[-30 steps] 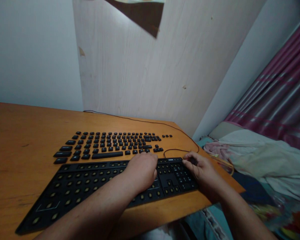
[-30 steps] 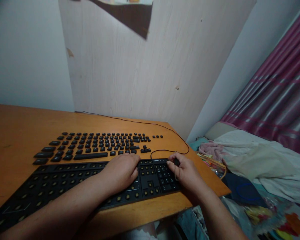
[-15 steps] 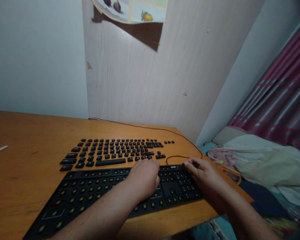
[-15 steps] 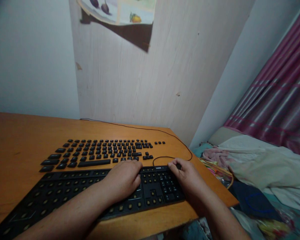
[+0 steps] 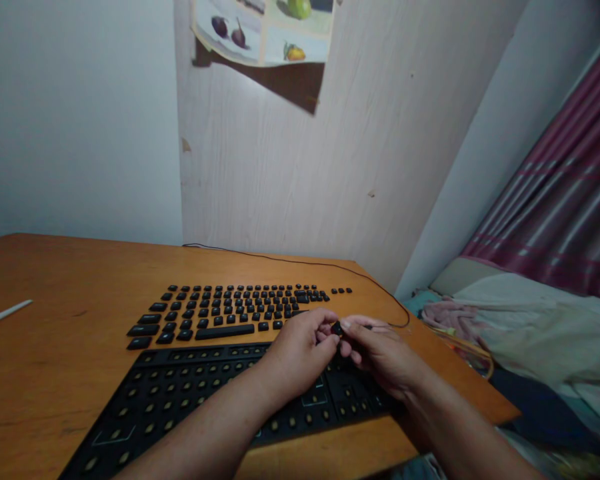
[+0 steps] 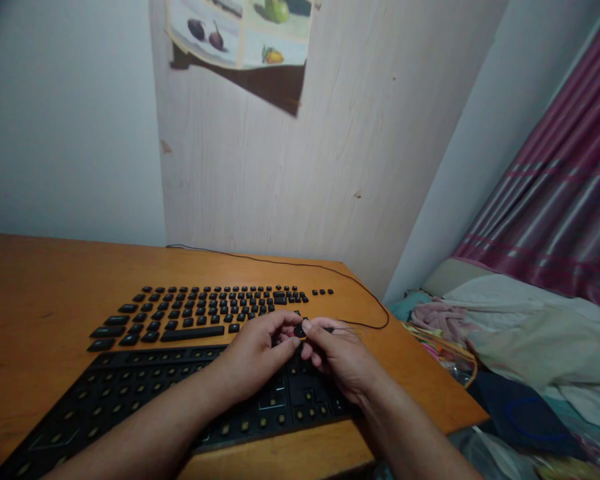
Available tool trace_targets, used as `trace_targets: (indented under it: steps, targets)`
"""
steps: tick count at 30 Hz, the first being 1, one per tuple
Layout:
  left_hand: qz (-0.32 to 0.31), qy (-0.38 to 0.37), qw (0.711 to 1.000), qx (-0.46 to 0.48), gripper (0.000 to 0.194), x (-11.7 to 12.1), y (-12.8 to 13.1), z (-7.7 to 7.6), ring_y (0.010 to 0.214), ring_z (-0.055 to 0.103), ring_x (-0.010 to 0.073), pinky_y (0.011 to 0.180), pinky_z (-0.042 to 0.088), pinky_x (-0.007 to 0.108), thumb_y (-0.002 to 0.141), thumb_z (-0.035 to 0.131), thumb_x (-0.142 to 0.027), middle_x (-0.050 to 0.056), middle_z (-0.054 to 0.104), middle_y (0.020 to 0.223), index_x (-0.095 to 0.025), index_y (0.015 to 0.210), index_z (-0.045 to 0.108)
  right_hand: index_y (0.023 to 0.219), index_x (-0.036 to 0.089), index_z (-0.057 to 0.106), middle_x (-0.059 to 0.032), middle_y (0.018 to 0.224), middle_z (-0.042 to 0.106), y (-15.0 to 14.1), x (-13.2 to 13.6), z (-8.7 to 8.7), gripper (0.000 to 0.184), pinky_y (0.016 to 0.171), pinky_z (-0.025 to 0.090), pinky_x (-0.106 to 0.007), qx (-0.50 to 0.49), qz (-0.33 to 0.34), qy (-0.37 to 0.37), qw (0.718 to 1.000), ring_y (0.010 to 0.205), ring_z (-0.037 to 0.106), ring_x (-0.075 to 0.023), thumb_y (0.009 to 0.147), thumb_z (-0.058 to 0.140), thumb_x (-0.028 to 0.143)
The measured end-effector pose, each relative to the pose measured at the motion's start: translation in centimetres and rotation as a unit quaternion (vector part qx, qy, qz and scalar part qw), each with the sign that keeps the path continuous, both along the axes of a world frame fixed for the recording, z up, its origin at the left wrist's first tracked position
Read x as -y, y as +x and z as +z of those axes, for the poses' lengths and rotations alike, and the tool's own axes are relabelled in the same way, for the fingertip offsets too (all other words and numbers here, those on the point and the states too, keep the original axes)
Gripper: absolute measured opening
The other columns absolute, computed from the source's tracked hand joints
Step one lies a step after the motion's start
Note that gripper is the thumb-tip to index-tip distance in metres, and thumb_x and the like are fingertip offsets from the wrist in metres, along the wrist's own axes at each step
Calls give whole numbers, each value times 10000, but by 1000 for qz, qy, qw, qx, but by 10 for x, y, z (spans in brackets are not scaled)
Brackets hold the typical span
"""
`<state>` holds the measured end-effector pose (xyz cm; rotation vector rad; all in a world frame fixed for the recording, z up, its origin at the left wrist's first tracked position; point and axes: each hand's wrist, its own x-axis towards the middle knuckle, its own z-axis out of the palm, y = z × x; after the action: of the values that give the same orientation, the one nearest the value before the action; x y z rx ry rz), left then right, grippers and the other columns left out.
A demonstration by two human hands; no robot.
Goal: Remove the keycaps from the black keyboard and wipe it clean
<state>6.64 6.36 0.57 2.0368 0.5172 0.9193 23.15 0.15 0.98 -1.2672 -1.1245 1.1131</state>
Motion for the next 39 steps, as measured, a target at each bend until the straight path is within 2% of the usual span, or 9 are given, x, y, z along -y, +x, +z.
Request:
trace_targets:
  steps: [3,7,15,18,20,24,27,31,39]
  targets:
    - [15,9,1000,4,207,1,-1,2,785,635,132,755,483,244,872,494,-165,1,700,838,-184,1006,651,737,162,636,16,619,605,-4,-2,-3,356,448,278,-185,-4,-5,11,1000,472,420,-62,800,683,509]
    - [57,79,995,-37,158,2,-4,5,805,608,151,730,449,246,845,529,-161,10,675,842,-198,892,676,746,166,652,13,628,613,-6,-3,-6,363,460,293,-192,13,-7,20,1000,483,431,-66,800,676,525]
    - [74,143,985,-58,211,-1,-5,1,823,590,160,767,446,264,866,497,-157,18,652,845,-213,913,696,780,188,652,13,644,607,-6,4,0,371,505,358,-215,142,-11,41,989,533,475,-100,867,576,541]
    - [84,119,988,-50,225,-4,-3,-3,822,605,161,781,458,269,842,526,-163,22,673,875,-205,982,698,799,202,649,3,701,628,0,6,4,306,595,421,-240,251,-40,105,961,645,550,-139,898,551,475]
    - [87,96,990,-47,243,-5,-2,-5,800,611,159,768,463,270,825,542,-165,17,680,865,-203,1008,697,889,213,669,-20,837,681,5,5,4,224,713,464,-267,315,-62,155,934,794,611,-176,897,567,412]
    - [56,27,997,-40,211,-6,1,-3,720,593,151,675,452,253,811,537,-161,1,654,757,-182,938,704,1072,233,671,-50,1057,710,9,3,0,220,863,485,-313,392,-47,212,894,961,652,-209,891,583,321]
    - [28,-61,998,-10,177,-7,3,-1,696,579,137,652,445,237,791,536,-132,-1,638,732,-150,883,686,1098,250,667,-48,1045,720,8,1,-3,226,852,502,-316,439,-33,257,860,931,672,-204,893,577,275]
    - [21,-156,987,23,256,-9,4,-5,738,592,132,708,462,241,751,540,-85,16,654,812,-128,978,651,1086,250,657,-48,970,721,8,0,-6,205,777,520,-303,491,-29,295,819,857,677,-190,911,550,248]
    - [55,-196,978,49,200,-9,7,-5,717,553,117,678,453,226,700,568,-36,-11,580,768,-152,862,584,1058,221,630,-43,888,688,11,0,-7,162,729,509,-277,529,-25,313,788,788,647,-164,908,588,262]
